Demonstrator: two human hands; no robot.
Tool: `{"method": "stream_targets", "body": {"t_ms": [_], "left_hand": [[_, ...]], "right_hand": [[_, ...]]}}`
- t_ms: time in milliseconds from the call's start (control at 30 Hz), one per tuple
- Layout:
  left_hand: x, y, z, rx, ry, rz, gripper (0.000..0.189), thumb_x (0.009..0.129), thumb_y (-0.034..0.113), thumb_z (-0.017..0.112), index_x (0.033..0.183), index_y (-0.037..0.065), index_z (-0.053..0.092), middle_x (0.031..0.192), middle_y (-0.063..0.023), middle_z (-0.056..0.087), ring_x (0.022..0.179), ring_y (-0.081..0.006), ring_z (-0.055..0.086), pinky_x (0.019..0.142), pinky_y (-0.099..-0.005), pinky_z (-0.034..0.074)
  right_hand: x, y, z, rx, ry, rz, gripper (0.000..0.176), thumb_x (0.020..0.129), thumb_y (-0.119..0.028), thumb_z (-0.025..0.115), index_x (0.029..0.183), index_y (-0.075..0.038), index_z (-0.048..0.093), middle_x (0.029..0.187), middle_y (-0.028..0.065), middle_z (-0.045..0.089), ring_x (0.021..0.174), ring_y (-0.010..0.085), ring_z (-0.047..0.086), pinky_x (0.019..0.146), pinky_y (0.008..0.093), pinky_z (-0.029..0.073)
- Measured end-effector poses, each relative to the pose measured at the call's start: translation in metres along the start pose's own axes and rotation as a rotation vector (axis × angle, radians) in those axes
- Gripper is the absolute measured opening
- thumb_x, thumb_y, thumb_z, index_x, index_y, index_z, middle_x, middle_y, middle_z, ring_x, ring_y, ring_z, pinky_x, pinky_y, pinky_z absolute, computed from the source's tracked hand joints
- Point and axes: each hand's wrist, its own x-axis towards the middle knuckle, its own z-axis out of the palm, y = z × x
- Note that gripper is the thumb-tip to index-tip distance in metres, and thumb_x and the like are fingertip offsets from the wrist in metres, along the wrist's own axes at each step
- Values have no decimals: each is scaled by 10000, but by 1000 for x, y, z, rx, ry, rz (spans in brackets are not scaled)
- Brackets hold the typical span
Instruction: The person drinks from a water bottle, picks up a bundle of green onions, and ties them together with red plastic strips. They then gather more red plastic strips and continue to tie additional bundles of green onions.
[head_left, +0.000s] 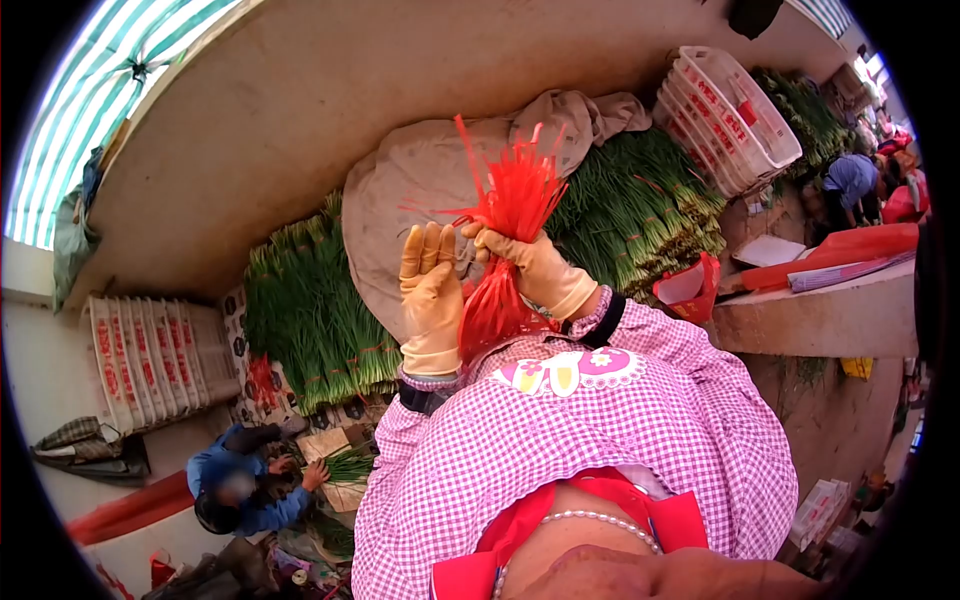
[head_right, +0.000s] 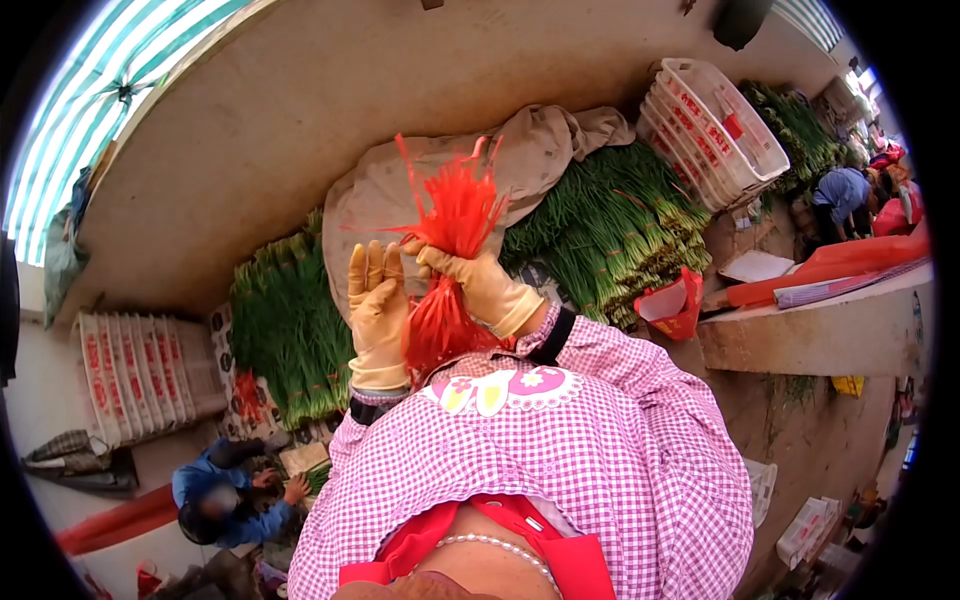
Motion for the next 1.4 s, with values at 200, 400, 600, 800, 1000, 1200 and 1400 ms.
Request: {"method": "stream_targets", "body": {"t_ms": [200,400,600,800,1000,1200,1400], "left_hand": [[0,-19,11,457,10,169,441,928,-46,528,1353,59,476,1196,-134,622,1003,-180,634,796,-271,527],[1,-12,26,467,106,46,732,895,47,640,1486,78,210,1172,-161,599,952,-171,627,776,-272,524],[-1,-6,24,340,-19,-107,978,854,114,708,1506,93,-20,1224,-188,558,1060,-205,581,929,-320,472],[1,-2,16,612,-111,-314,1007,851,183,726,1504,61,-31,1196,-125,572,1090,-193,559,951,-309,439],[3,5,11,615,-217,-614,894,784,226,795,1444,13,231,1160,-87,575,1004,-156,565,874,-284,456],[2,2,17,629,-300,-590,924,726,205,839,1427,25,264,1072,-46,597,931,-141,575,844,-278,461],[2,-7,6,722,-306,-530,919,744,2,733,1475,36,177,1051,-60,614,896,-162,593,804,-289,477]], "right_hand": [[-3,5,5,-76,-44,-24,196,911,-133,627,1079,-31,625,908,6,641,799,101,585,723,228,482],[-3,16,-6,-95,-5,-47,200,905,-131,643,1076,-30,621,907,11,647,783,103,589,709,237,487],[-6,11,-2,-156,12,-146,213,900,-122,650,1088,-27,621,948,20,659,856,116,612,762,249,502],[-4,34,-17,-260,-69,-315,262,929,-46,576,1191,-29,575,1130,54,627,1042,139,565,882,286,473],[-7,18,-15,-397,-141,-345,294,881,-21,581,1174,-23,561,1087,48,622,982,134,559,854,311,470],[-7,16,-17,-523,-51,-253,277,835,-72,665,1099,-24,595,990,28,634,896,134,579,786,313,491],[-4,21,-30,-460,-19,-123,290,811,-107,733,1065,-31,616,955,21,651,855,121,598,749,290,508]]}}
